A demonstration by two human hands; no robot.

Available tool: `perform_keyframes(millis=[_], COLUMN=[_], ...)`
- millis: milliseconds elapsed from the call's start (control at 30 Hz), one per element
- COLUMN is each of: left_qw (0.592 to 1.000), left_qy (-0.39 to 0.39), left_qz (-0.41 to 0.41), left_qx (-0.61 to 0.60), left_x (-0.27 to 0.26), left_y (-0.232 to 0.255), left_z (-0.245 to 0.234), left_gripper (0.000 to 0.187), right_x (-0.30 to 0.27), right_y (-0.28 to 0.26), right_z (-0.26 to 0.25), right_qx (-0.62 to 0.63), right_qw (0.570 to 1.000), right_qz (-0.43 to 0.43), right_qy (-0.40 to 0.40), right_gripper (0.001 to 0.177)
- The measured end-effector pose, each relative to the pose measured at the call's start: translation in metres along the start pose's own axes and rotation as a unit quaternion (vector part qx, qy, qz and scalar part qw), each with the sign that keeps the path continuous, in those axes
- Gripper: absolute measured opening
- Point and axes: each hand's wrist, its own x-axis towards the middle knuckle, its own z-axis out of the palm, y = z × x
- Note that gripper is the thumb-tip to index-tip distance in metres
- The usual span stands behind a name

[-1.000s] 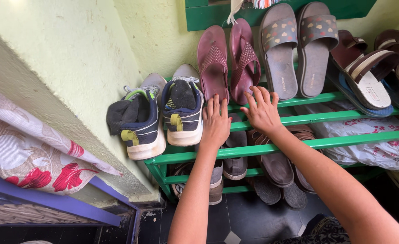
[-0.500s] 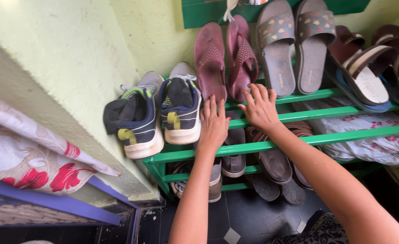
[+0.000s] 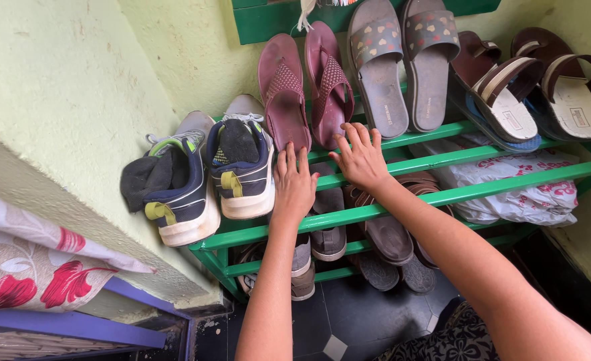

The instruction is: The person removes various shoes and slippers from a green metal shoe rack and places them on the floor. Then, using a cloth and water from a bucket, the person wipes down the metal bars of the rack to clean it.

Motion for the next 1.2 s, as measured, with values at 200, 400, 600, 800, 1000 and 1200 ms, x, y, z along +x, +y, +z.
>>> perform_keyframes(millis=[200,400,600,800,1000,1200], left_qw=[0.999,0.999,0.998,0.984,0.984,0.987], left_qy=[-0.016,-0.02,0.01,0.106,0.121,0.122], left_qz=[-0.019,-0.02,0.004,0.04,0.054,0.059], left_qx=[-0.026,-0.033,-0.059,-0.134,-0.119,-0.083], left_x=[0.001,0.001,0.003,0.003,0.003,0.004], left_y=[-0.001,0.0,0.0,0.0,-0.001,-0.002], left_z=[0.0,-0.003,-0.009,-0.015,-0.013,-0.013], left_gripper=[0.068,0.068,0.063,0.038,0.033,0.034], right_x=[0.0,0.003,0.035,0.077,0.103,0.1], right_y=[0.003,0.003,-0.007,-0.021,-0.022,-0.023], right_z=[0.005,0.013,0.017,0.019,0.038,0.072], right_qx=[0.007,0.026,0.072,0.149,0.061,0.081], right_qw=[0.996,0.999,0.991,0.942,0.943,0.963], right_qz=[0.019,0.035,0.109,0.295,0.321,0.256], right_qy=[-0.084,-0.03,-0.003,-0.055,-0.068,-0.022], right_gripper=[0.028,0.031,0.037,0.06,0.072,0.042])
